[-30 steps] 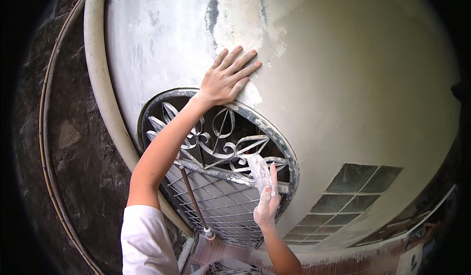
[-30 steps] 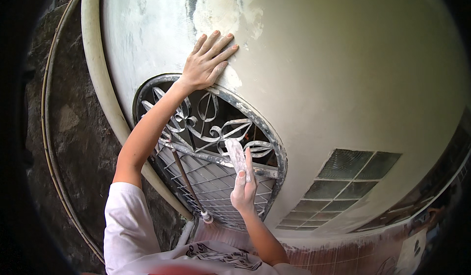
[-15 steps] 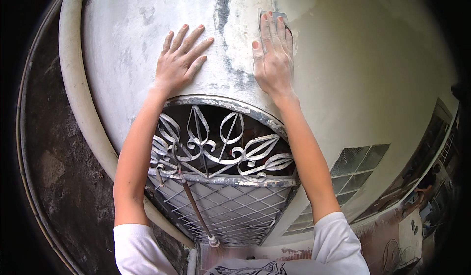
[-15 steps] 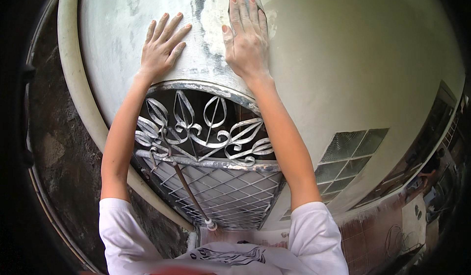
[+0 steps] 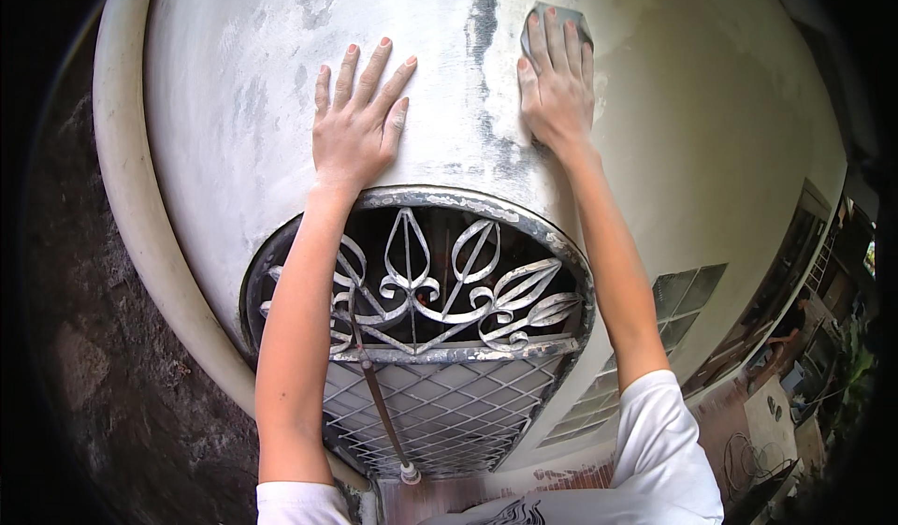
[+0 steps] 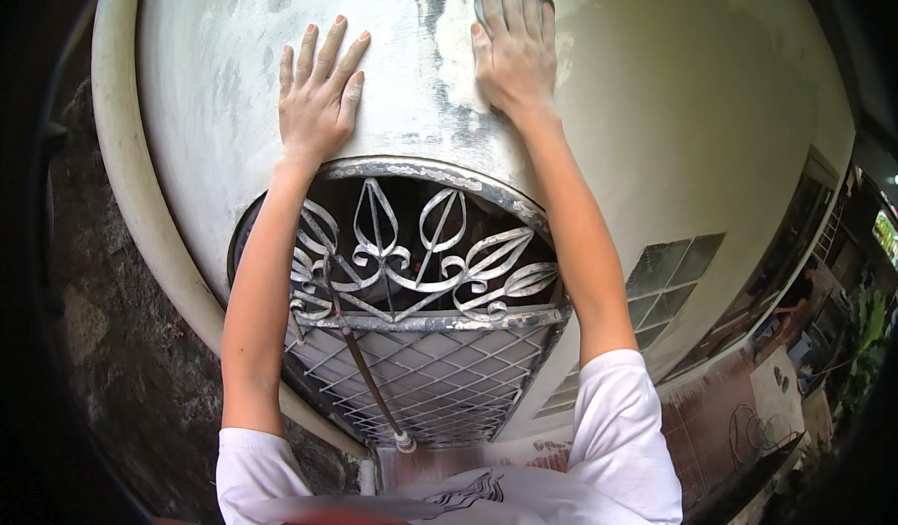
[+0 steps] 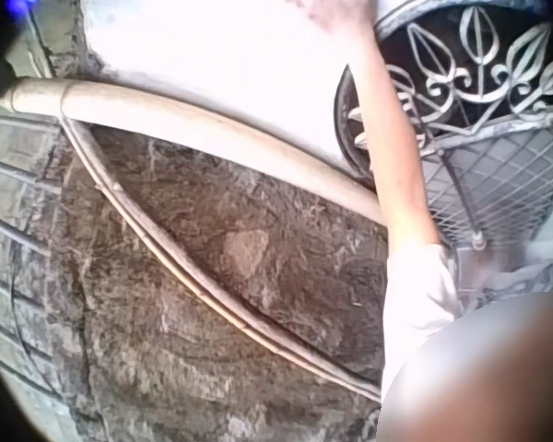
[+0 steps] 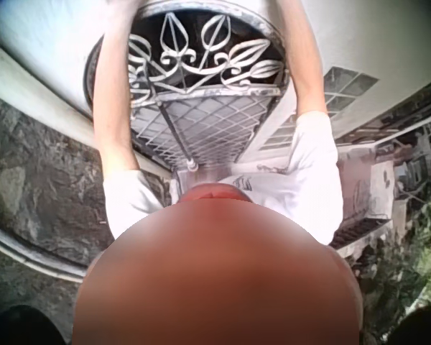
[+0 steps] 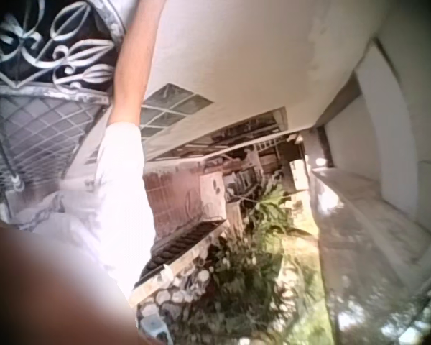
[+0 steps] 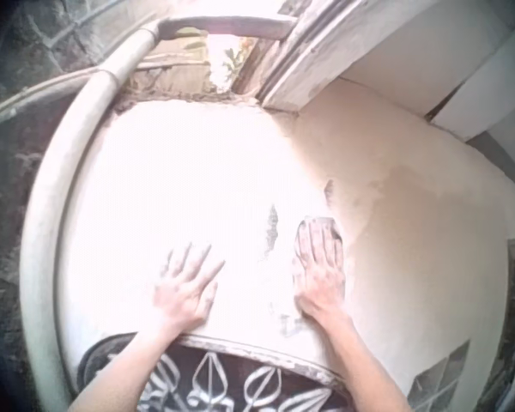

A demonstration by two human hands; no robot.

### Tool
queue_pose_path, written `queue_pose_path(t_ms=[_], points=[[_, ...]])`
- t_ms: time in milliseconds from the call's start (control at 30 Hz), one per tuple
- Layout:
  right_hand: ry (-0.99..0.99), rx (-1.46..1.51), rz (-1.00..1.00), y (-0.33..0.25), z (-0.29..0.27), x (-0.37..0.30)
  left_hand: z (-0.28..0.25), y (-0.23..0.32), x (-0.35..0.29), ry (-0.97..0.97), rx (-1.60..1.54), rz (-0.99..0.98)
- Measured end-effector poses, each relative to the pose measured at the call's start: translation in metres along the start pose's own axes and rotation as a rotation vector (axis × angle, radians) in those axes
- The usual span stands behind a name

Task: The person smooths a freshly plastered wall section using a small rectangular trowel. They repeatedly rub the trowel over the same area to even out the surface, occasionally using their left hand to steady the wall or check the texture.

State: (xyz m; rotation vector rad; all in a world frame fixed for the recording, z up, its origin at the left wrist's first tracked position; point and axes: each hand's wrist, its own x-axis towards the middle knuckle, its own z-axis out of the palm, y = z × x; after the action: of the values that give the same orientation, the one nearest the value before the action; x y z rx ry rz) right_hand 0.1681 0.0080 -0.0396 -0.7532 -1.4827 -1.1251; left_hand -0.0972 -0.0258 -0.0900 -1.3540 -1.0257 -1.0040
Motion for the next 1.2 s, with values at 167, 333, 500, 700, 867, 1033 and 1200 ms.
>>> queue_pose_path(t_ms=[167,333,500,700,867,1033,1200], points=[[0.017,-0.047,-0.216,-0.026,0.019,0.059,0.0,-0.005,-0.005,0.037,-0.073,-0.017],[-0.196,0.022,-0.209,-0.059,-0.006,-0.024,0.0,-0.005,-0.006,0.05,-0.109,-0.045],[-0.256,-0.012,-0.191,-0.059,-0.014,-0.035,-0.004,-0.007,-0.006,0.034,-0.158,-0.038],[-0.093,-0.053,-0.013,-0.026,0.017,0.102,-0.004,-0.007,-0.006,0.064,-0.215,-0.049],[-0.075,-0.071,0.019,-0.035,0.018,0.108,-0.003,-0.008,-0.006,0.086,-0.235,-0.041],[-0.232,-0.136,0.008,-0.053,0.001,0.034,-0.005,-0.008,-0.006,0.082,-0.245,-0.046],[-0.105,-0.101,-0.048,-0.028,0.013,0.086,-0.003,-0.007,-0.007,0.1,-0.264,-0.06]])
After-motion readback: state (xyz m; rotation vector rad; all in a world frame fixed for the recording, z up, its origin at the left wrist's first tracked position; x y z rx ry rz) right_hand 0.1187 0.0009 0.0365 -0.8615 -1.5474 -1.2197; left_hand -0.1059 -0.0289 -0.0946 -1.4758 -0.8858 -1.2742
